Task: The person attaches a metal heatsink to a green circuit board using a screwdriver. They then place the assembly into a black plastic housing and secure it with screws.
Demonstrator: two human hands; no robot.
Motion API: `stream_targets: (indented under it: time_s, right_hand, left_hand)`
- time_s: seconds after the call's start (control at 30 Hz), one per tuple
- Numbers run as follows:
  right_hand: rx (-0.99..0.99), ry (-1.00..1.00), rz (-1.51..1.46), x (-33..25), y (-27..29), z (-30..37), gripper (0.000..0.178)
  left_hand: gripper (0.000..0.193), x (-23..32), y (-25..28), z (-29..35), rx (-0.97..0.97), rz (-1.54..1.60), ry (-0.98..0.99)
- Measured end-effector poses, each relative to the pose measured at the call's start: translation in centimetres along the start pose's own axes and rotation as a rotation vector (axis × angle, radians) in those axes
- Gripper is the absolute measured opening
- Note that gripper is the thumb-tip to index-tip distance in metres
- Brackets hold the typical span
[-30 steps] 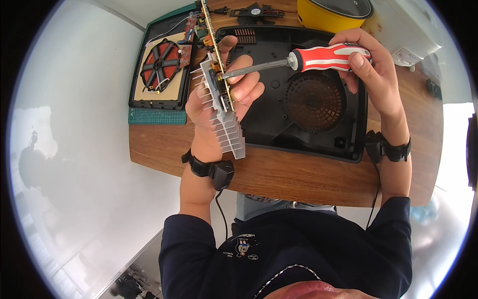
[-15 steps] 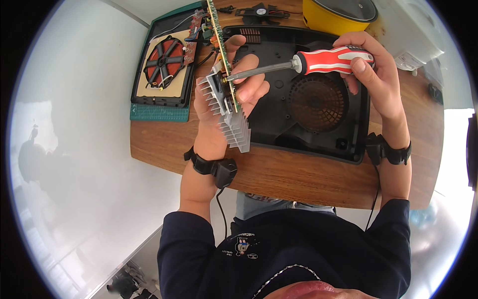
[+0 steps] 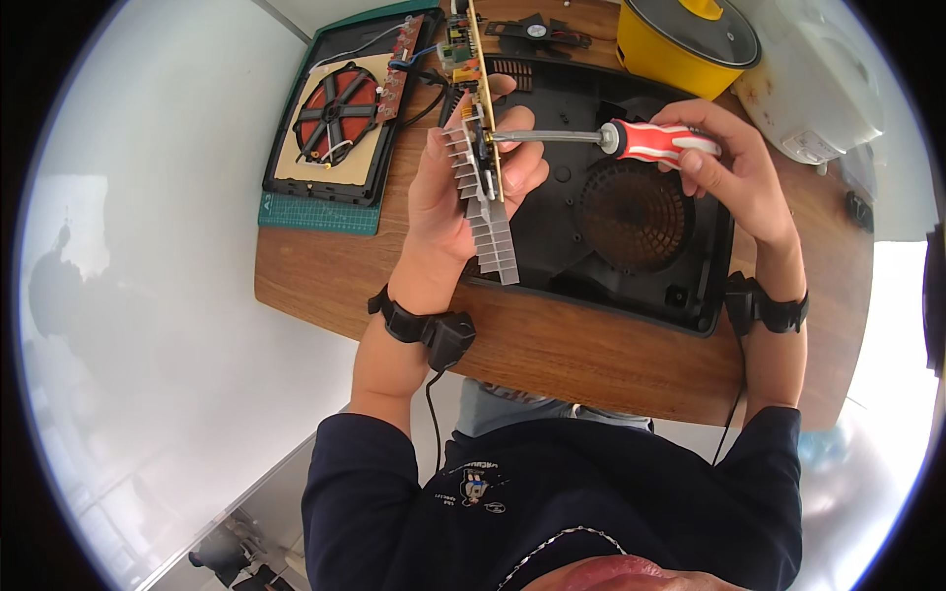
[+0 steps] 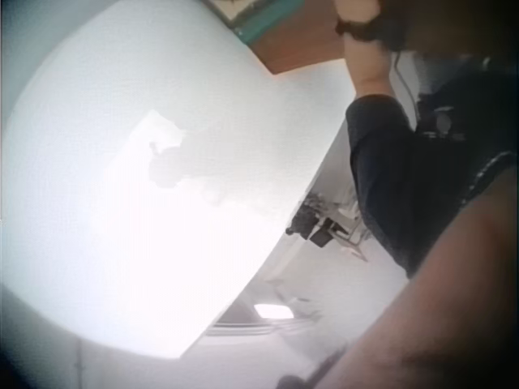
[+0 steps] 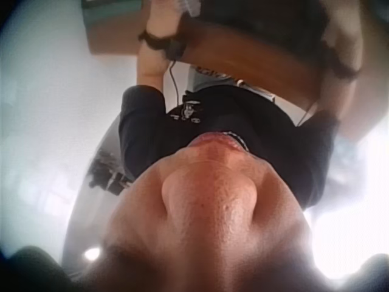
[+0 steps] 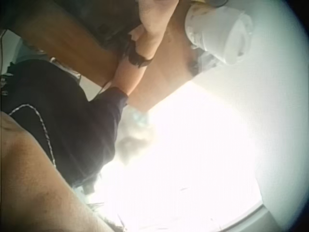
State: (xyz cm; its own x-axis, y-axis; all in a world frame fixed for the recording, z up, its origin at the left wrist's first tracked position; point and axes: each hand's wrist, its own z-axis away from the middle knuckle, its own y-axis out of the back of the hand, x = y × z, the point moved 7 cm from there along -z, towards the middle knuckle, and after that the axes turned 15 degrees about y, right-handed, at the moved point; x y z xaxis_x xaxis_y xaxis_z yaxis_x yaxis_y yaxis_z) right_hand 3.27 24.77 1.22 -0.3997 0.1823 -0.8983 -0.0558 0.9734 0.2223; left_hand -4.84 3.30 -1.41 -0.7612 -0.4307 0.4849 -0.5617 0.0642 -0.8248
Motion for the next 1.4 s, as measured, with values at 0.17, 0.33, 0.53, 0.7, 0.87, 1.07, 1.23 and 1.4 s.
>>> stream_targets:
  time_s: [0.17, 0.33, 0.53, 0.7, 0.87, 1.07, 1.23, 1.4]
  right_hand:
    - [-0.103, -0.068, 0.013, 0.1, -0.7, -0.1, 0.038]
    - [-0.081, 0.055, 0.09, -0.1, -0.6, -0.3, 0.041]
    - [-0.004, 0.059, 0.049, 0.3, -0.3, 0.0, 0.045]
    - [-0.029, 0.035, 0.014, 0.5, -0.3, 0.0, 0.044]
    - [-0.018, -0.14, -0.142, 0.9, 0.4, 0.6, 0.044]
    - [0.082, 0.437, 0.068, -2.3, 0.9, -0.4, 0.038]
    - [0.172, 0.494, -0.021, -3.0, -0.2, -0.4, 0.047]
    - [0.136, 0.137, -0.068, -2.7, -0.5, 0.3, 0.053]
  left_hand:
    - [0.074, -0.1, 0.1, 0.2, 0.036, -0.067, -0.024]
    - [0.072, -0.1, 0.1, 0.2, 0.048, -0.109, -0.018]
    - [0.072, -0.2, -0.2, 0.2, 0.054, -0.149, -0.014]
    - [0.073, -0.1, -0.2, 0.3, 0.057, -0.16, -0.014]
    - [0.069, -0.1, -0.1, 0.4, 0.03, -0.135, -0.015]
    - [0.063, 0.2, 0.1, 0.4, -0.022, -0.097, -0.048]
    - [0.067, 0.0, -0.6, 0.3, -0.117, -0.023, -0.001]
    - [0.071, 0.2, -0.5, 0.3, -0.148, 0.011, -0.001]
